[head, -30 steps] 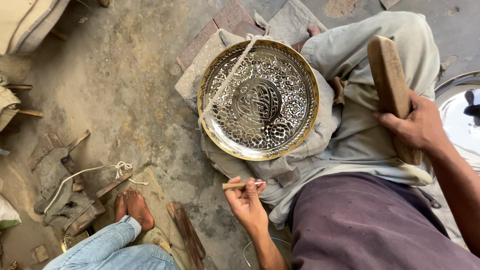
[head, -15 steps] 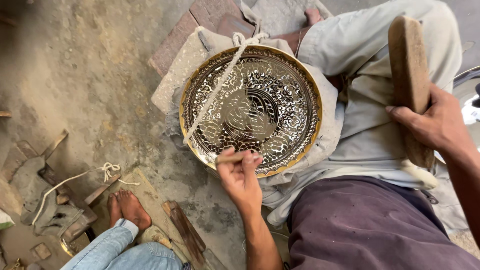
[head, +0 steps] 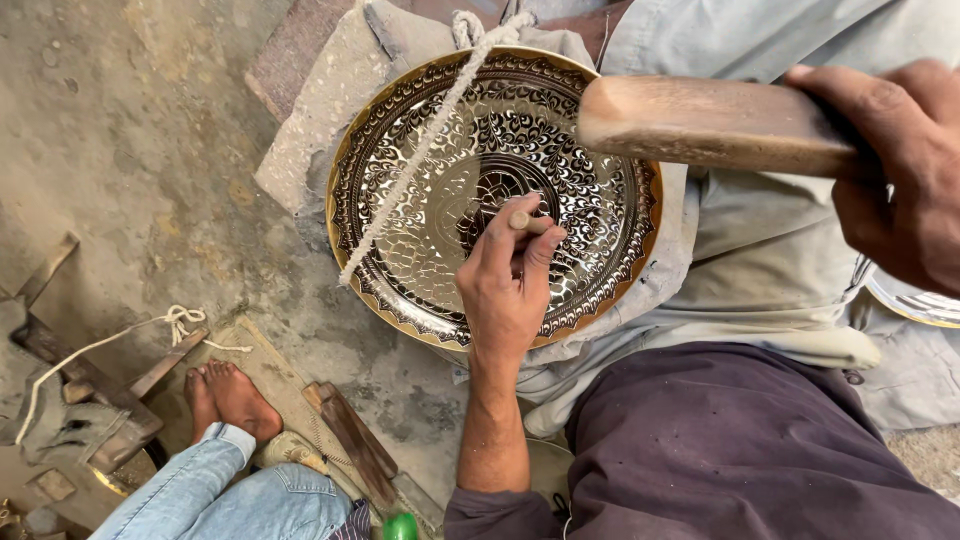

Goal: The person sits on the floor of a workshop and hand-engraves an ornate pattern into a large round brass tray. They hold a small chisel against the tray surface with one hand and strike it with a wooden mallet held in the other hand, repositioning the chisel repeatedly to work the decorative design across the tray.

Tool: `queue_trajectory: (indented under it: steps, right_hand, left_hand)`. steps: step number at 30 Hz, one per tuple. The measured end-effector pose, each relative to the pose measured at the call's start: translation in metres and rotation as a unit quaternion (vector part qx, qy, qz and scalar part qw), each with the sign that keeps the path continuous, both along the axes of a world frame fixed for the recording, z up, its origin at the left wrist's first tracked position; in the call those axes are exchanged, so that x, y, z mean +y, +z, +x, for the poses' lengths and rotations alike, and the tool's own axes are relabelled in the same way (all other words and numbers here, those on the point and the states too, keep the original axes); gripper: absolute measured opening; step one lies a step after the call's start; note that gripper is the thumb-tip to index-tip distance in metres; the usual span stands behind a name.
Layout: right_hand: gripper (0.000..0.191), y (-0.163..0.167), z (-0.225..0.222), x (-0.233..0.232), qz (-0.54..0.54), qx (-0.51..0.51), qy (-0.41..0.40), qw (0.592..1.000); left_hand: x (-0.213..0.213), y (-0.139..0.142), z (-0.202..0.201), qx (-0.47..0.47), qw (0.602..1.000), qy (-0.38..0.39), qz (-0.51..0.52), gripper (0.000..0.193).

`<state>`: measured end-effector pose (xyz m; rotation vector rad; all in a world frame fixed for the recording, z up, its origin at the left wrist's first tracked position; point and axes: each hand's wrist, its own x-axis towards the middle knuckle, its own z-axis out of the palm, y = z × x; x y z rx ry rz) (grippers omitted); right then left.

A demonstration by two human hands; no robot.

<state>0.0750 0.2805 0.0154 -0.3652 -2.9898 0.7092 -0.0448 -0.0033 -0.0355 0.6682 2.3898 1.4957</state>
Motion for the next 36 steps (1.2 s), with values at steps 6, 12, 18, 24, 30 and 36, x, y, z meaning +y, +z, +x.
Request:
queue_trajectory:
  steps: [6, 12, 18, 24, 30, 36]
  right_hand:
    - [0.062, -0.012, -0.007, 0.016, 0.12, 0.033, 0.08, 0.989]
    - [0.061, 0.001, -0.024, 0.016, -0.005, -0.041, 0.071, 0.997]
    - [0.079, 0.032, -0.039, -0.01, -0.321, -0.012, -0.028, 0.946]
    - [0.075, 0.034, -0.054, -0.003, -0.052, 0.035, 0.108, 0.992]
    - [0.065, 0.034, -0.054, -0.005, -0.071, 0.052, 0.103, 0.991]
    - [0.067, 0.033, -0.051, -0.002, -0.059, 0.048, 0.122, 0.99]
  left_hand:
    - [0.003, 0.013, -0.011, -0.004, 0.998, -0.058, -0.022, 0.027]
    - [0.006, 0.019, -0.012, 0.016, 0.995, -0.071, -0.061, 0.028]
    - [0.004, 0.019, -0.009, 0.005, 0.998, -0.051, -0.035, 0.026]
    - [0.003, 0.022, -0.011, 0.002, 0.997, -0.057, -0.047, 0.024]
    - [0.004, 0.024, -0.013, 0.0, 0.996, -0.069, -0.049, 0.023]
    - [0.003, 0.022, -0.012, 0.013, 0.995, -0.079, -0.057, 0.024]
